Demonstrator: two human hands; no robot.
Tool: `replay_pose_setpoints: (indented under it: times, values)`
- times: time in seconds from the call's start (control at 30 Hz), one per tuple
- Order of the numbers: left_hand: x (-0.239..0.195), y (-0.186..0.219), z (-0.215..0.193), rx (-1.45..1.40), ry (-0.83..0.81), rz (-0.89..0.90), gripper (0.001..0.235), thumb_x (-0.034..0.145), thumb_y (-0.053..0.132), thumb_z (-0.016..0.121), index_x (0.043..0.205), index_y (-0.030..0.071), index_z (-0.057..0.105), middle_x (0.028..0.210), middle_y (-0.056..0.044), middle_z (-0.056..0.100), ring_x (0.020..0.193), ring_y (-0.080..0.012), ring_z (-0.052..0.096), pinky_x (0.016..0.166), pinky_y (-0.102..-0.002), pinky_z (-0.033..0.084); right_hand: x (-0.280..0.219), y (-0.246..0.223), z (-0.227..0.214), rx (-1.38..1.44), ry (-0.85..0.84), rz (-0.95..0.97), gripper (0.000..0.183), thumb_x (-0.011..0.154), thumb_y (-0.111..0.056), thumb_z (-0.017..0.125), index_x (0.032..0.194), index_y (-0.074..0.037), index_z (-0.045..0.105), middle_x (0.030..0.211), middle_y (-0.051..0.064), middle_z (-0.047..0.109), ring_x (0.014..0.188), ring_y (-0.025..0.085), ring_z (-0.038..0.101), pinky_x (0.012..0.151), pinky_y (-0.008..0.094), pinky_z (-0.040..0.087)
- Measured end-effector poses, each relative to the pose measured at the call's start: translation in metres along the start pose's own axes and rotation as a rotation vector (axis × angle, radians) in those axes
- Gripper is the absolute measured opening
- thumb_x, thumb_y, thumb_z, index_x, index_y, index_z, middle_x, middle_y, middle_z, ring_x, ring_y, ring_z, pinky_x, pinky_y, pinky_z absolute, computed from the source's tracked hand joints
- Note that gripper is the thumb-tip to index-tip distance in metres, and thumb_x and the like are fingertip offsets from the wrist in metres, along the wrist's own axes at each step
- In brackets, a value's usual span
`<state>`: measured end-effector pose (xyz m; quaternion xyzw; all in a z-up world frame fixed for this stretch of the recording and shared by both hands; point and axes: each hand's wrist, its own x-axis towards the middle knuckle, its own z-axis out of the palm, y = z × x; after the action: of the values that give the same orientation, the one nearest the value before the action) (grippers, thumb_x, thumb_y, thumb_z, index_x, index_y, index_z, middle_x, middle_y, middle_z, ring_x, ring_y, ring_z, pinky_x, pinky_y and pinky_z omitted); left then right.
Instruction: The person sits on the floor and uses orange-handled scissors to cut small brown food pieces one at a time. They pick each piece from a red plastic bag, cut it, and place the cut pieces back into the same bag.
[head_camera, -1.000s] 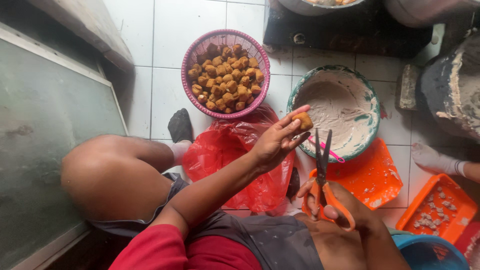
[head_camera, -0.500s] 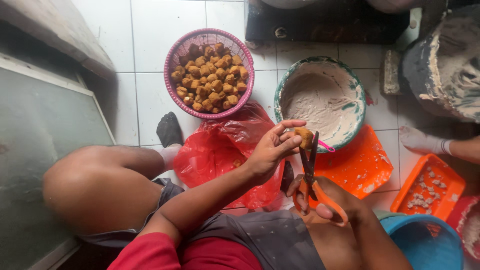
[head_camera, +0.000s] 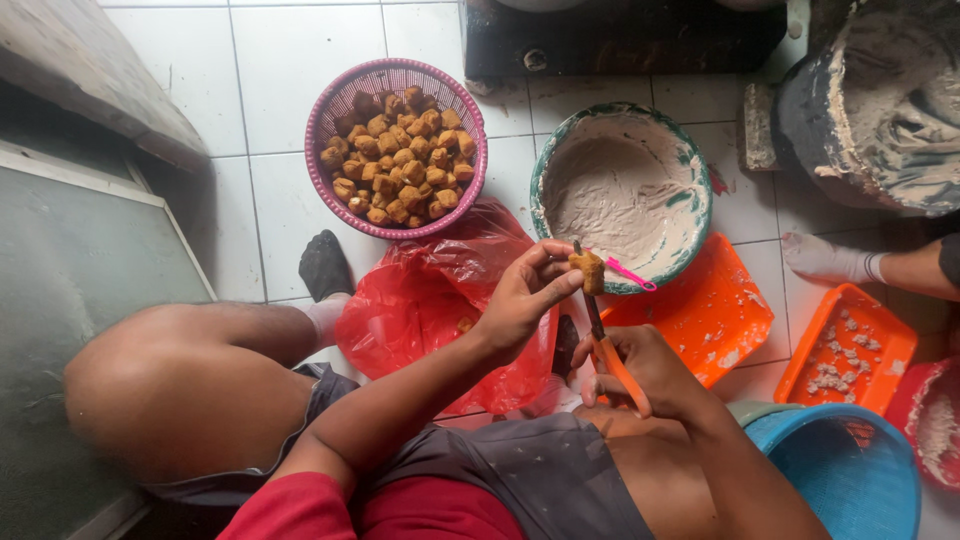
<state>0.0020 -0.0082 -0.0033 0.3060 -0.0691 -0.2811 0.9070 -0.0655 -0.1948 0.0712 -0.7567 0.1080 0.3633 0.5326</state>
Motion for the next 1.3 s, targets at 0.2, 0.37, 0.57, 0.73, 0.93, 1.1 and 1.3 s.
replay_pose_setpoints:
  times: [0.2, 0.37, 0.57, 0.73, 0.93, 1.1, 1.3]
  values:
    - [-0.004, 0.016, 0.003, 0.137, -0.081, 0.075, 0.029, 0.102, 0.004, 0.063, 0.128, 0.005, 0.049, 0.125, -0.009, 0.063, 0.123, -0.0156, 0.064, 0.109, -0.033, 0.05, -0.001, 0.004, 0.004, -0.09, 0.087, -0.003, 0.027, 0.069, 0.002, 0.084, 0.094, 0.002, 0.076, 0.06, 0.004, 0.065, 0.049, 0.011, 0.064, 0.043, 0.026, 0.049]
    - [0.01, 0.012, -0.007, 0.089, -0.042, 0.07, 0.02, 0.11, 0.011, 0.054, 0.127, -0.001, 0.056, 0.12, -0.012, 0.072, 0.113, -0.0167, 0.07, 0.102, -0.032, 0.055, 0.001, 0.021, -0.004, 0.083, 0.05, -0.018, 0.022, 0.077, 0.001, 0.07, 0.098, 0.001, 0.076, 0.066, 0.001, 0.06, 0.052, 0.009, 0.062, 0.044, 0.025, 0.048]
    - [0.022, -0.011, -0.042, 0.112, -0.023, 0.084, 0.018, 0.106, 0.007, 0.063, 0.122, -0.001, 0.058, 0.115, -0.01, 0.07, 0.106, -0.0137, 0.068, 0.098, -0.03, 0.056, 0.016, 0.033, -0.002, 0.202, 0.019, 0.108, 0.022, 0.078, -0.003, 0.074, 0.099, 0.003, 0.072, 0.065, 0.007, 0.062, 0.047, 0.011, 0.054, 0.041, 0.028, 0.041]
    - [0.053, 0.001, -0.101, 0.51, 0.328, 0.114, 0.017, 0.107, 0.012, 0.061, 0.121, 0.001, 0.064, 0.106, -0.012, 0.076, 0.095, -0.0142, 0.073, 0.09, -0.028, 0.062, 0.01, 0.036, -0.006, 0.436, 0.033, 0.076, 0.023, 0.084, -0.006, 0.071, 0.104, 0.005, 0.065, 0.077, 0.009, 0.068, 0.057, 0.012, 0.062, 0.049, 0.026, 0.049]
    - [0.051, 0.045, -0.189, 1.318, 0.704, 0.82, 0.052, 0.084, 0.005, 0.07, 0.128, -0.009, 0.047, 0.117, -0.025, 0.056, 0.102, -0.0321, 0.064, 0.09, -0.04, 0.053, -0.017, 0.039, -0.022, 0.495, 0.143, 0.078, 0.03, 0.085, -0.003, 0.071, 0.112, 0.008, 0.065, 0.077, 0.008, 0.062, 0.057, 0.015, 0.06, 0.05, 0.028, 0.05]
    - [0.046, -0.044, -0.245, 1.347, 0.077, -0.505, 0.029, 0.095, 0.03, 0.062, 0.093, 0.004, 0.076, 0.084, -0.009, 0.074, 0.076, -0.0179, 0.07, 0.077, -0.035, 0.056, -0.023, 0.037, -0.029, 0.465, 0.152, -0.013, 0.032, 0.085, -0.002, 0.069, 0.114, 0.011, 0.064, 0.074, 0.009, 0.063, 0.057, 0.016, 0.06, 0.053, 0.027, 0.05]
    - [-0.027, -0.148, -0.319, 1.705, -0.476, -1.209, 0.038, 0.089, 0.044, 0.066, 0.117, 0.018, 0.068, 0.111, -0.011, 0.065, 0.098, -0.0242, 0.06, 0.086, -0.042, 0.05, -0.031, 0.033, -0.029, 0.555, 0.129, -0.127, 0.039, 0.088, -0.009, 0.075, 0.116, 0.013, 0.06, 0.076, 0.011, 0.066, 0.065, 0.016, 0.063, 0.059, 0.027, 0.05]
